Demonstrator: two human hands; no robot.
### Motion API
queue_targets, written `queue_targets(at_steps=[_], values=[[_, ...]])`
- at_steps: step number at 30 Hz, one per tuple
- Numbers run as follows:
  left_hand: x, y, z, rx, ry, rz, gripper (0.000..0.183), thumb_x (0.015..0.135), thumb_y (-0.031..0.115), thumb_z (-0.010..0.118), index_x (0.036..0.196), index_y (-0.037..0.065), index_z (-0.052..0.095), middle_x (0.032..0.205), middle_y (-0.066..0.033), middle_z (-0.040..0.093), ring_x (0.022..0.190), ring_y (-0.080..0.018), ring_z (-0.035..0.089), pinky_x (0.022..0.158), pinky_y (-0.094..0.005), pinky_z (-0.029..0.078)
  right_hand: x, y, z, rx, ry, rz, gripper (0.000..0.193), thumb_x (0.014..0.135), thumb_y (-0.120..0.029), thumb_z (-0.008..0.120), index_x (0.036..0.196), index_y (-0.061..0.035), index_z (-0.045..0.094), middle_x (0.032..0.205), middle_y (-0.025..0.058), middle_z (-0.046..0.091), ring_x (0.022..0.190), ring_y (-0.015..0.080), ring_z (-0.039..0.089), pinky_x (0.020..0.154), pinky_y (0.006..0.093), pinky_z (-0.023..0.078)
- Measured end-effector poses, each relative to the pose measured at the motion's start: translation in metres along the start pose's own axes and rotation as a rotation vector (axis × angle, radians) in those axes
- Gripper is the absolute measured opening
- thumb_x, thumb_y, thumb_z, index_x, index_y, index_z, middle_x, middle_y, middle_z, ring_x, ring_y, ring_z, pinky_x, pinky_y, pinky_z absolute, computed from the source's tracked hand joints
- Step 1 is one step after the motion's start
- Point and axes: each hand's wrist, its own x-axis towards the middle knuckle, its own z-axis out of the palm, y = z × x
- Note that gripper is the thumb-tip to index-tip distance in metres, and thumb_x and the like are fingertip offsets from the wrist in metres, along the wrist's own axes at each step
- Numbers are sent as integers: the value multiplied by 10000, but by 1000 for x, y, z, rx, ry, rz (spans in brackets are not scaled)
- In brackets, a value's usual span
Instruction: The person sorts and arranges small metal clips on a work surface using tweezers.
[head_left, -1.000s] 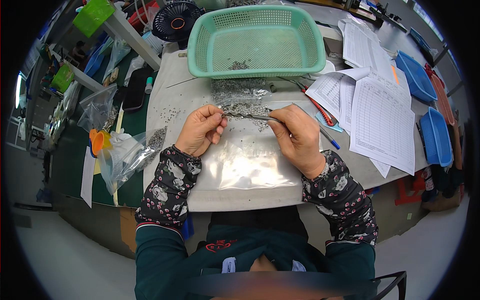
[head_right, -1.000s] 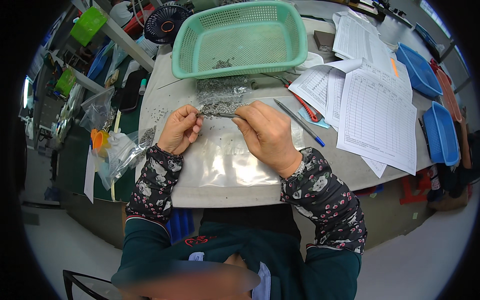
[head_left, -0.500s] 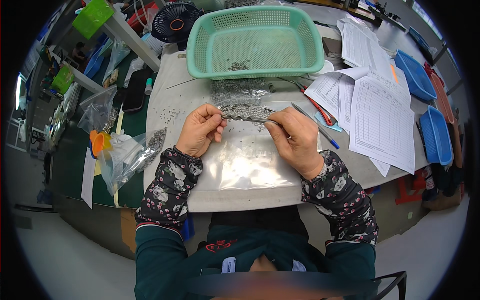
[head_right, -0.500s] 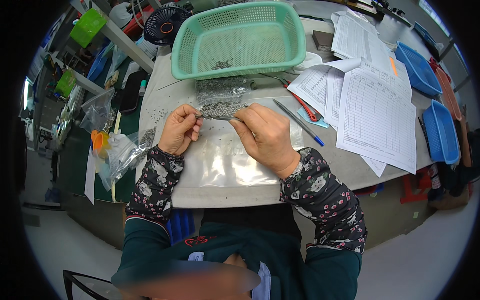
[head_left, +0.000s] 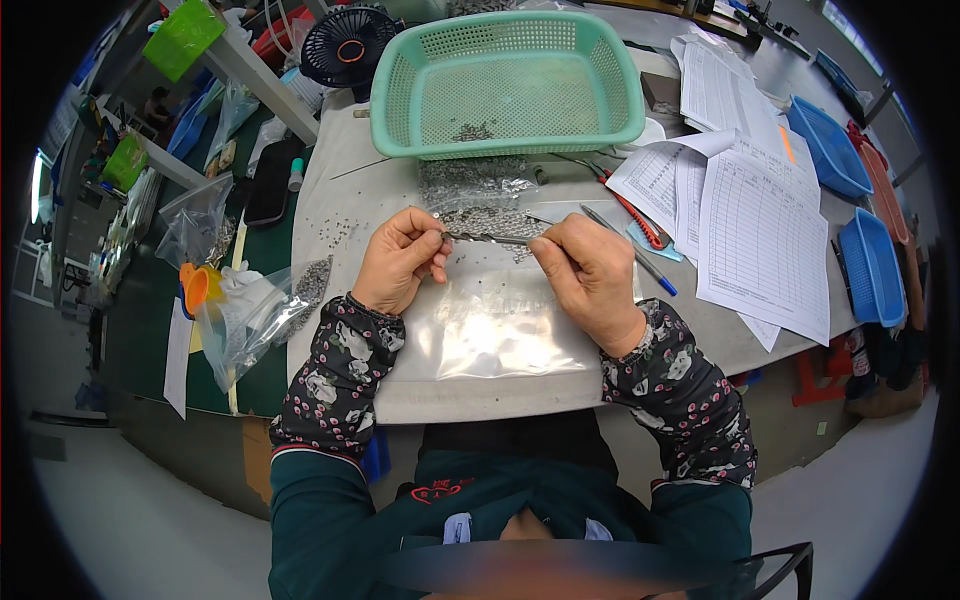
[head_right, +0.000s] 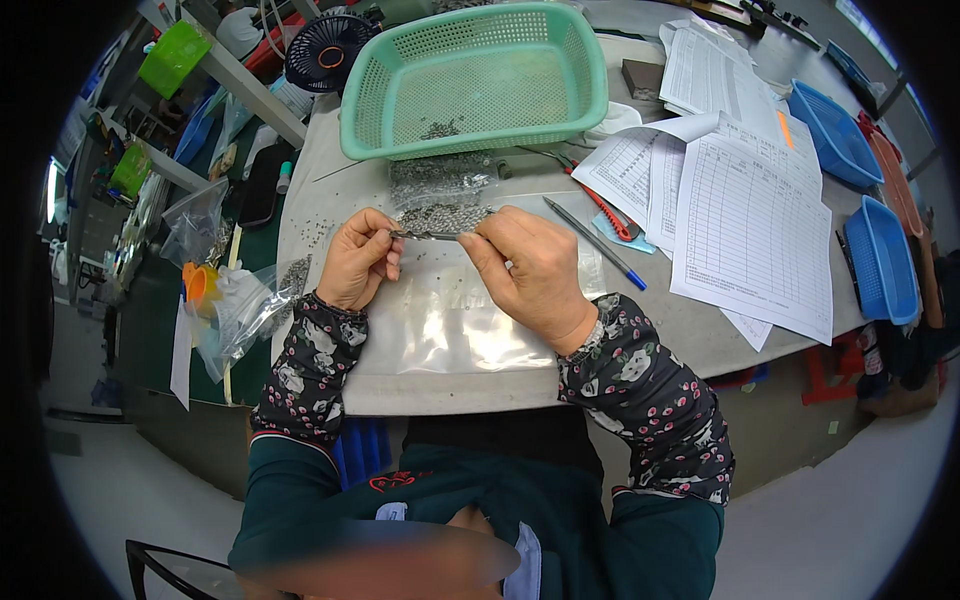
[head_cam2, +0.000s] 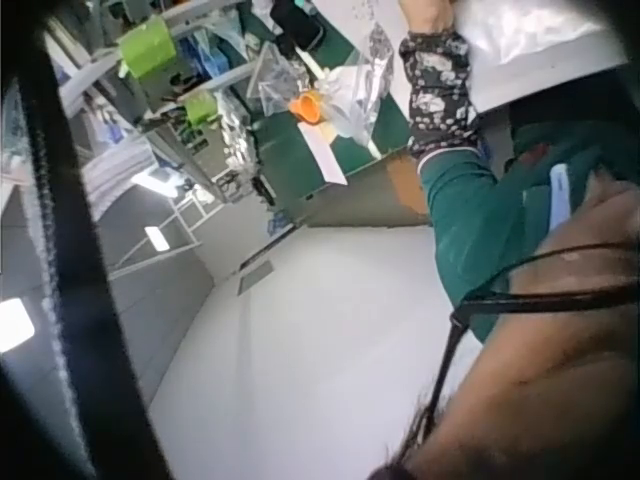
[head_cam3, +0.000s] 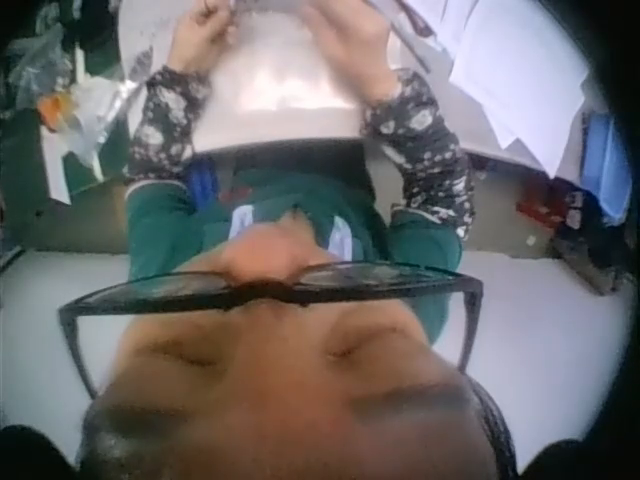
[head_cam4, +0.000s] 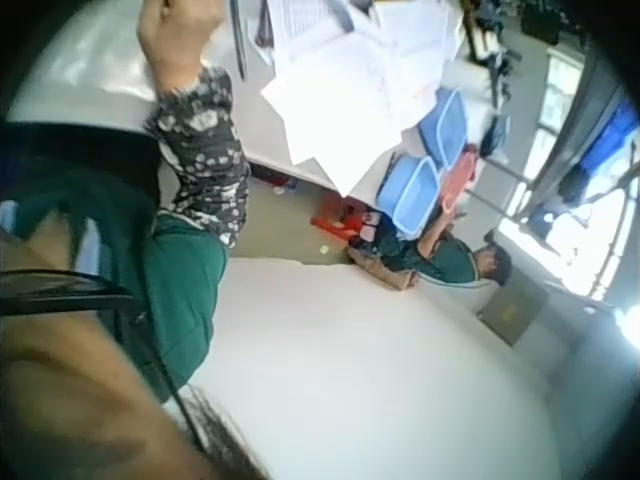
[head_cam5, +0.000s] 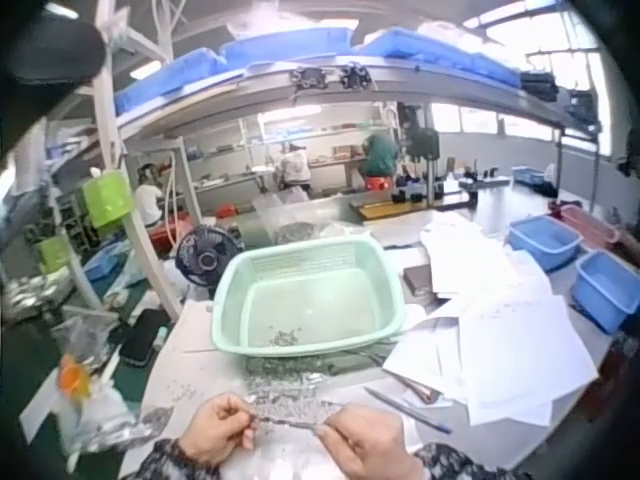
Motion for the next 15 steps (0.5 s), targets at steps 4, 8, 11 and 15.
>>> queue_targets(at_steps=[4,8,11,15], values=[[-1,0,1,30,-3,11,62,864,65,551,898,15,540,767,-73,586,622,-92,577,520,-218,528,-3,0,0,16,-4,33,185,756,-74,643,625,-12,527,528,86,443,444,228,435,426,321,333],[-4,-1,-1,52,8,20,56,864,61,548,894,14,540,770,-75,586,623,-93,579,524,-223,531,-7,0,2,71,-23,117,269,795,-99,621,575,-9,495,515,102,432,426,229,407,421,323,319],[-7,-1,-3,69,22,27,53,865,58,545,894,14,540,775,-76,586,623,-92,577,524,-226,532,-8,-2,5,166,-55,251,343,847,-155,583,556,-2,485,493,71,443,416,165,385,416,294,310],[-12,-2,1,18,1,25,55,870,63,538,897,16,536,788,-76,586,626,-93,571,515,-222,528,-10,-9,3,401,-12,558,398,889,-225,537,570,11,504,490,9,452,460,67,365,421,256,303]])
